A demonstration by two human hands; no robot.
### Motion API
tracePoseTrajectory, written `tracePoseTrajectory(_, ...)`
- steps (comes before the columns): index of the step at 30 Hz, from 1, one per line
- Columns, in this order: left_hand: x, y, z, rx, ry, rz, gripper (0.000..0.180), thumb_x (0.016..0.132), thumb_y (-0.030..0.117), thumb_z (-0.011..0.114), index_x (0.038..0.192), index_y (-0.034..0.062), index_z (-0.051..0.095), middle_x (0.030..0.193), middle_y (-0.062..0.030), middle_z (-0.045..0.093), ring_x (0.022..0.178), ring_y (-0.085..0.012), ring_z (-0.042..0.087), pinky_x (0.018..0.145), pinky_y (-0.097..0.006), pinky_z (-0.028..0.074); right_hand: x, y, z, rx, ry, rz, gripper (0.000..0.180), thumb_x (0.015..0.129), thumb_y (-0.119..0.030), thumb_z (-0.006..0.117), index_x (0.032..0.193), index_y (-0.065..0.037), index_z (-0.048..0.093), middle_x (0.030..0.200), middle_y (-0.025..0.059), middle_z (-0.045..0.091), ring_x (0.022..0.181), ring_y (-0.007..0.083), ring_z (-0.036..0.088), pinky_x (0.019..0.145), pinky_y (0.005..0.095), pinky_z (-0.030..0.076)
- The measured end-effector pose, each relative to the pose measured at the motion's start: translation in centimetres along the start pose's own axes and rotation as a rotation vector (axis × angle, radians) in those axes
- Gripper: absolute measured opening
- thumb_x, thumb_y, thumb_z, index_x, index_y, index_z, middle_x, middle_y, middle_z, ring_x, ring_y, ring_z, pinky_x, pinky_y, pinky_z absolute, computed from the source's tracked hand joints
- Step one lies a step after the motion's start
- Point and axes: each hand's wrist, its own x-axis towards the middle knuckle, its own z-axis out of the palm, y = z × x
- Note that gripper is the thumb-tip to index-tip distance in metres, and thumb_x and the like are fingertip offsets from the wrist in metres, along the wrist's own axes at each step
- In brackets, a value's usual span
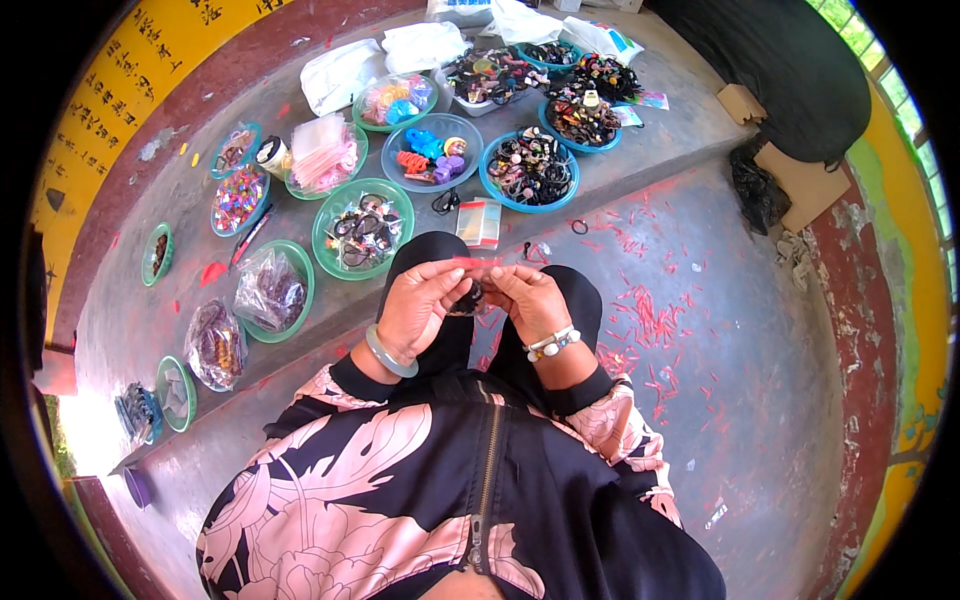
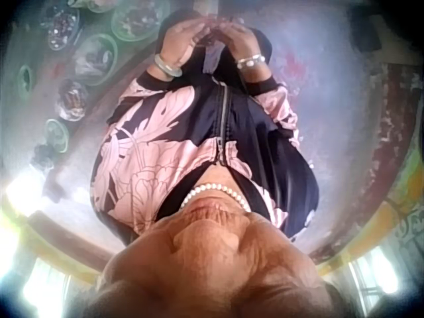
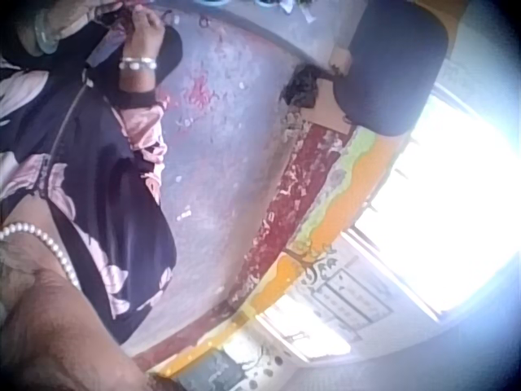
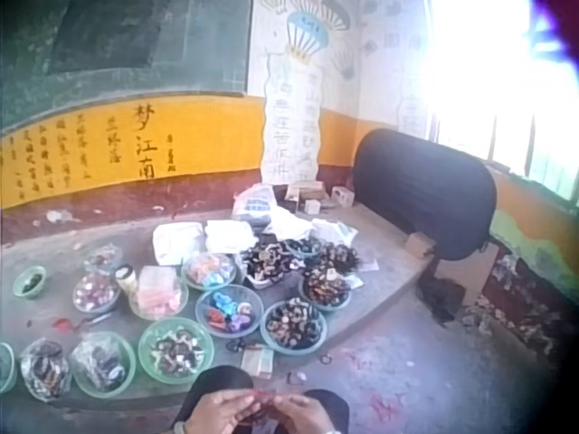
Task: The person sits on the floor surrounded by bowls of hair accessories and sorts through them. They pick up hair ties and clips, separate them, and place them into small plastic bags or back into the bowls.
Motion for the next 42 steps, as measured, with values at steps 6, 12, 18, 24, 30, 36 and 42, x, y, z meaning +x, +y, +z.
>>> tracePoseTrajectory(6,0.0,-0.4,-0.2,-0.019,0.006,-0.041,0.016,0.086,0.003,0.053,0.099,-0.0044,0.06,0.097,-0.0134,0.063,0.088,-0.0161,0.061,0.08,-0.023,0.05,0.1,0.6,-0.8,0.048,0.005,0.014,0.016,0.087,-0.014,0.056,0.089,0.001,0.061,0.089,0.0109,0.065,0.073,0.0162,0.061,0.069,0.0281,0.05)
tracePoseTrajectory(12,-0.1,-0.5,0.0,-0.001,-0.025,-0.05,0.016,0.086,0.004,0.053,0.098,-0.0046,0.06,0.097,-0.0135,0.063,0.088,-0.016,0.061,0.08,-0.024,0.05,0.4,1.6,-1.7,0.113,0.013,0.047,0.018,0.087,-0.017,0.055,0.09,0.0,0.06,0.087,0.0084,0.065,0.074,0.0164,0.061,0.07,0.0275,0.049)
tracePoseTrajectory(18,-0.4,-0.4,0.0,0.038,0.015,-0.035,0.017,0.088,0.006,0.052,0.099,-0.0047,0.06,0.098,-0.0138,0.062,0.089,-0.0165,0.061,0.082,-0.024,0.049,0.2,1.9,-2.3,0.107,0.146,-0.014,0.018,0.088,-0.018,0.054,0.091,-0.002,0.06,0.084,0.0069,0.064,0.074,0.0151,0.06,0.068,0.0261,0.049)
tracePoseTrajectory(24,-0.6,-0.5,0.5,0.226,0.032,0.074,0.019,0.089,0.008,0.051,0.101,-0.005,0.058,0.096,-0.011,0.062,0.088,-0.0146,0.06,0.08,-0.025,0.049,-2.8,-2.6,2.3,-0.9,0.263,-0.8,0.008,0.079,-0.005,0.059,0.085,-0.003,0.062,0.081,0.008,0.063,0.069,0.0181,0.06,0.061,0.0285,0.046)
tracePoseTrajectory(30,-0.7,-1.4,0.4,0.56,-0.023,0.3,0.019,0.088,0.005,0.05,0.103,-0.0054,0.057,0.094,-0.0088,0.062,0.086,-0.0135,0.06,0.073,-0.026,0.051,-2.6,-1.5,4.7,-1.324,0.137,-1.154,0.015,0.068,-0.003,0.064,0.083,-0.004,0.063,0.077,0.008,0.061,0.068,0.0248,0.058,0.062,0.0328,0.045)
tracePoseTrajectory(36,-1.0,-1.1,1.1,1.075,-0.038,0.633,0.021,0.086,0.0,0.049,0.105,-0.0028,0.057,0.102,-0.0114,0.061,0.086,-0.0188,0.06,0.078,-0.026,0.048,-2.6,-1.1,4.6,-1.487,0.212,-1.143,0.015,0.068,-0.005,0.064,0.082,-0.005,0.063,0.075,0.0073,0.061,0.067,0.0244,0.057,0.062,0.0346,0.044)
tracePoseTrajectory(42,-0.9,-1.7,1.0,1.162,-0.063,0.734,0.022,0.082,-0.004,0.052,0.103,-0.0021,0.058,0.102,-0.0139,0.06,0.09,-0.0246,0.06,0.078,-0.029,0.047,-2.8,-1.1,4.2,-1.539,0.268,-1.127,0.011,0.07,-0.009,0.063,0.08,-0.006,0.063,0.072,0.0057,0.059,0.067,0.0243,0.056,0.062,0.0352,0.043)
